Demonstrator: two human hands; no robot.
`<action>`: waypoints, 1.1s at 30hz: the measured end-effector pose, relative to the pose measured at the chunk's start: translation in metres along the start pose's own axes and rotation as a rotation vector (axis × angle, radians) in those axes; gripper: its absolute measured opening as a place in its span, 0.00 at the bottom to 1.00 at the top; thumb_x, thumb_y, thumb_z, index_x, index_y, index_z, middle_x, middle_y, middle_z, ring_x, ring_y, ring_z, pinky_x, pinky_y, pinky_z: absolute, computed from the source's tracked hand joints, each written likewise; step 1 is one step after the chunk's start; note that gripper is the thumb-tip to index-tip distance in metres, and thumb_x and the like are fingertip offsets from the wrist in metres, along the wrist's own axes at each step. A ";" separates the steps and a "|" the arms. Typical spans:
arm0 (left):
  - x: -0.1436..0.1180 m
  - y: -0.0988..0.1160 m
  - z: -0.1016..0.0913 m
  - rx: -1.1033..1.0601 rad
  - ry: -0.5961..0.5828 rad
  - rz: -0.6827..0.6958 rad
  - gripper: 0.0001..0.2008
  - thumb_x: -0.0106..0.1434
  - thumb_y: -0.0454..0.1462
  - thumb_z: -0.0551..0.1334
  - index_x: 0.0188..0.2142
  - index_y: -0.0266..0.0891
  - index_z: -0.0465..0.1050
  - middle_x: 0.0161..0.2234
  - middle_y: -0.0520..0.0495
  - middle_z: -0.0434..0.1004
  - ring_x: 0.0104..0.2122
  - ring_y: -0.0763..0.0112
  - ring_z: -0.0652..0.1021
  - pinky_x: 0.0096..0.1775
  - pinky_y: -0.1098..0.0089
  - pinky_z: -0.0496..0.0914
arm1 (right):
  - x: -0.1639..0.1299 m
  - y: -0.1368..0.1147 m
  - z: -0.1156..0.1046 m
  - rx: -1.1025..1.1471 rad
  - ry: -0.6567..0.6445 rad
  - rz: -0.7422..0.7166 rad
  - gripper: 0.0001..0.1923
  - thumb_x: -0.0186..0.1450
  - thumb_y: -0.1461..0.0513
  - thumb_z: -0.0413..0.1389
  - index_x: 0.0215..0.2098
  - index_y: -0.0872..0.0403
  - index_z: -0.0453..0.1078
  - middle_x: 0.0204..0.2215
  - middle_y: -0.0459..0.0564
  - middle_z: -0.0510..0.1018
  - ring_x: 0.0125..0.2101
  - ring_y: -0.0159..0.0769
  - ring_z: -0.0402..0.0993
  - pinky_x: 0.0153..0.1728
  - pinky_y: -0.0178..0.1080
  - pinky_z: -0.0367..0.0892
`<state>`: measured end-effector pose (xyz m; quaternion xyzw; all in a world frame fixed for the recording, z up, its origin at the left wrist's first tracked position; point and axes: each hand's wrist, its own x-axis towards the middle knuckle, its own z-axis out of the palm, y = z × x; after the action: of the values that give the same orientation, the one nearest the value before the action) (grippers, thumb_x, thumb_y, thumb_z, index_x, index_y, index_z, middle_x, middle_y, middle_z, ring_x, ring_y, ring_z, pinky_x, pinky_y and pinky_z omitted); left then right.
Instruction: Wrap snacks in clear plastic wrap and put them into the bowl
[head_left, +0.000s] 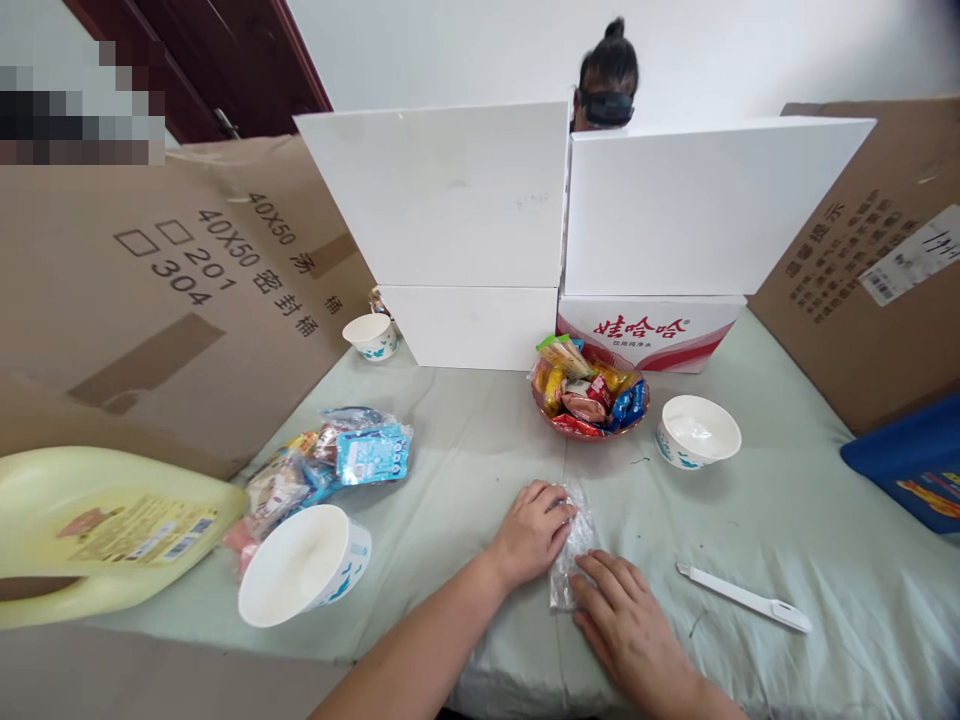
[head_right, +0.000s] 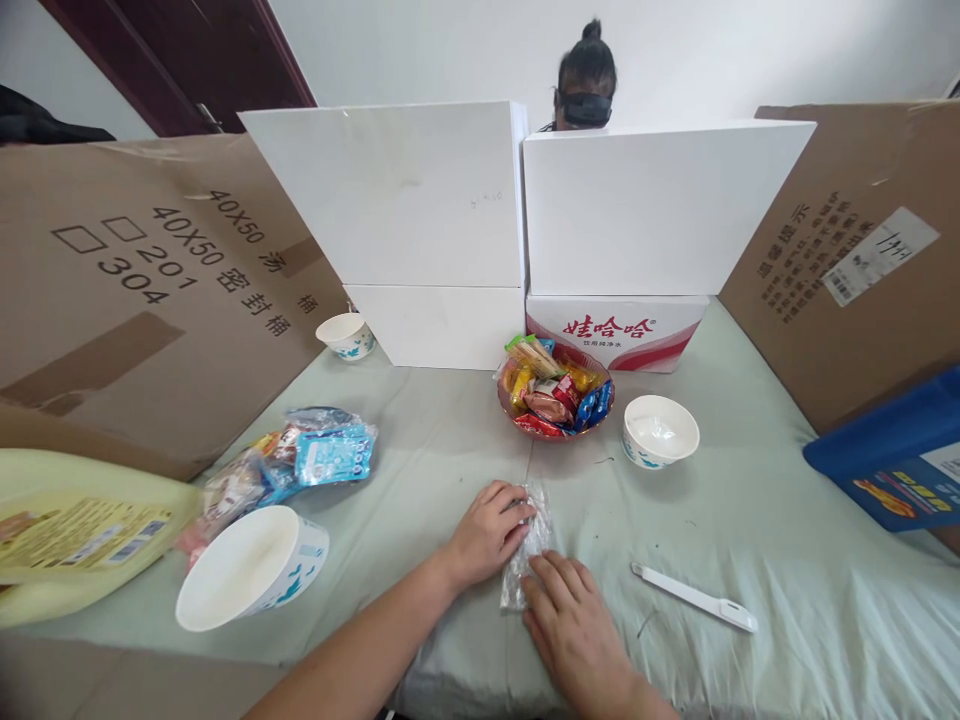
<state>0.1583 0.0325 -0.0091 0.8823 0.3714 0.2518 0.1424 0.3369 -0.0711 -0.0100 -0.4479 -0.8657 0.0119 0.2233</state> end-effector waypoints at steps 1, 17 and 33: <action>-0.001 0.001 -0.002 -0.032 -0.004 -0.001 0.11 0.62 0.32 0.59 0.44 0.41 0.75 0.45 0.43 0.74 0.46 0.61 0.70 0.48 0.59 0.68 | 0.000 0.001 0.002 0.019 0.010 -0.008 0.11 0.67 0.65 0.50 0.47 0.52 0.69 0.47 0.51 0.77 0.51 0.42 0.69 0.52 0.46 0.62; -0.005 0.000 -0.014 -0.384 -0.142 -0.094 0.33 0.53 0.26 0.56 0.59 0.40 0.60 0.44 0.44 0.74 0.44 0.62 0.73 0.47 0.61 0.70 | 0.047 0.031 0.010 -0.057 -0.103 0.245 0.09 0.71 0.66 0.44 0.42 0.52 0.65 0.30 0.45 0.76 0.24 0.32 0.73 0.24 0.34 0.57; -0.007 0.002 -0.009 -0.188 -0.049 -0.262 0.20 0.57 0.32 0.61 0.50 0.40 0.67 0.34 0.48 0.73 0.37 0.63 0.74 0.41 0.63 0.71 | 0.063 0.028 0.029 -0.258 -0.153 0.339 0.07 0.71 0.64 0.47 0.34 0.52 0.62 0.27 0.46 0.72 0.22 0.33 0.73 0.20 0.36 0.49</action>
<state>0.1510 0.0266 -0.0030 0.8149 0.4545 0.2433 0.2649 0.3152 -0.0001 -0.0186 -0.6094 -0.7869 -0.0277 0.0927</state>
